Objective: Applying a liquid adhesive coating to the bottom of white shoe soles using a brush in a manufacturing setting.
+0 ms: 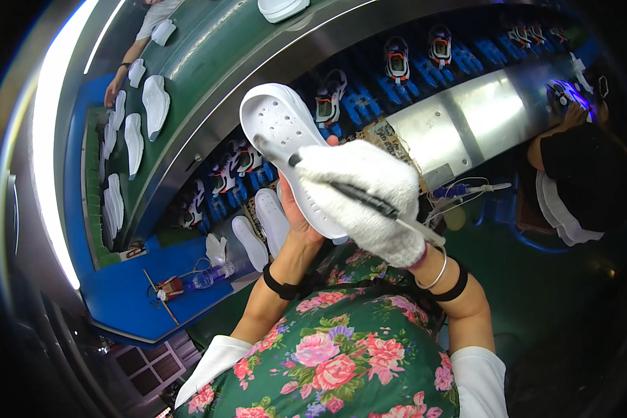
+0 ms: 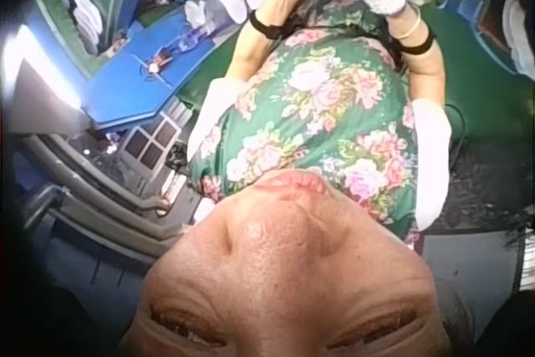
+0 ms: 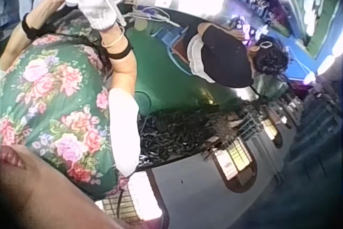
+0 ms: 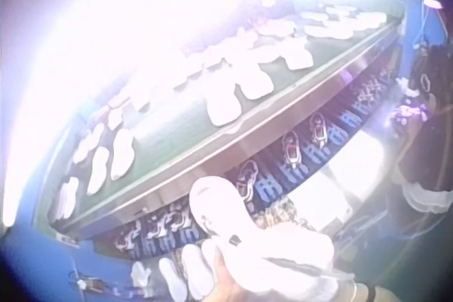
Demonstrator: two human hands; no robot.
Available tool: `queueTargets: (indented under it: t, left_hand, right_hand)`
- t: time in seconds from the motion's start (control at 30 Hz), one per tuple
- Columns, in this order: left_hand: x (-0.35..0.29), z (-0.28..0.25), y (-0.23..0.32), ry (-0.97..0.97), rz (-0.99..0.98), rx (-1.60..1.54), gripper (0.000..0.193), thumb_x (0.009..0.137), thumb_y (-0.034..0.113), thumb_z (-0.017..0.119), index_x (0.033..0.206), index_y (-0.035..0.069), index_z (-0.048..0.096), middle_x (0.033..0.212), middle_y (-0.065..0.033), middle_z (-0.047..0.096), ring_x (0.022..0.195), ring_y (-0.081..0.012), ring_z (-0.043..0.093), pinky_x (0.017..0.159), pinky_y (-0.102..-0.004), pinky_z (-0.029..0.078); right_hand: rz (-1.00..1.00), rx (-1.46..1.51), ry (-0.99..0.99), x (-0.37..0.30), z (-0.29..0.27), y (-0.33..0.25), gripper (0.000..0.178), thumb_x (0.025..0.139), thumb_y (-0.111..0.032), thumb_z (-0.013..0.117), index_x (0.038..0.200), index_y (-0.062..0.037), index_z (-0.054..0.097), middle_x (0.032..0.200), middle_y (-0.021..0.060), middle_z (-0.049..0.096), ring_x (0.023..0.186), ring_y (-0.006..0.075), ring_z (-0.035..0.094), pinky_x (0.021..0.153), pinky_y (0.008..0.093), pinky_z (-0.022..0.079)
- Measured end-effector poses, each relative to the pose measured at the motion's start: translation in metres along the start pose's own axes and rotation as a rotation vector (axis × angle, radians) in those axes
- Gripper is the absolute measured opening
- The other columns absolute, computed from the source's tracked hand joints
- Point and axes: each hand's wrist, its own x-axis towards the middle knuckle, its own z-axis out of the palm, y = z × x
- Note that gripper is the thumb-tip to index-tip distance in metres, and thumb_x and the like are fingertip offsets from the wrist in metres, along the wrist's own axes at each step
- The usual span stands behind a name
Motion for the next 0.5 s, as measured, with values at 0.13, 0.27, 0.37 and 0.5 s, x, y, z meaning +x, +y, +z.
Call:
queueTargets:
  t: [0.13,0.27,0.37,0.5]
  left_hand:
    - [0.006,0.002,0.003,-0.001,0.034,0.114,0.088,0.093,0.066,0.05,0.156,0.012,0.025,0.156,-0.016,0.037,0.138,-0.0347,0.044,0.114,-0.0526,0.039]
    - [0.011,-0.004,0.0,-0.188,0.067,-0.098,0.086,0.094,0.068,0.046,0.157,0.013,0.023,0.156,-0.0168,0.036,0.138,-0.0338,0.044,0.114,-0.0498,0.04]
    - [0.015,-0.001,-0.001,-0.149,0.046,-0.255,0.086,0.095,0.069,0.041,0.157,0.013,0.022,0.156,-0.0155,0.037,0.136,-0.0344,0.046,0.113,-0.0511,0.04]
    - [0.019,0.003,0.001,-0.246,0.031,-0.103,0.089,0.094,0.073,0.038,0.157,0.012,0.022,0.156,-0.0123,0.037,0.131,-0.0409,0.05,0.109,-0.0559,0.044]
  right_hand:
    - [-0.216,-0.195,-0.083,-0.001,-0.006,-0.002,0.02,0.078,0.003,0.073,0.098,0.0018,0.074,0.104,0.0181,0.073,0.089,0.0271,0.071,0.081,0.0364,0.056]
    - [-0.068,-0.055,-0.071,-0.007,-0.002,0.002,0.017,0.078,0.004,0.073,0.095,0.0017,0.074,0.102,0.0178,0.073,0.09,0.027,0.071,0.08,0.0348,0.056]
    - [0.02,-0.007,0.035,-0.009,-0.008,0.012,0.022,0.08,0.001,0.074,0.102,-0.0008,0.075,0.104,0.0143,0.074,0.091,0.0253,0.071,0.077,0.0334,0.056]
    - [-0.217,-0.219,-0.173,-0.011,-0.013,0.004,0.016,0.082,0.003,0.071,0.097,0.0014,0.073,0.105,0.0172,0.073,0.09,0.0264,0.071,0.084,0.035,0.054]
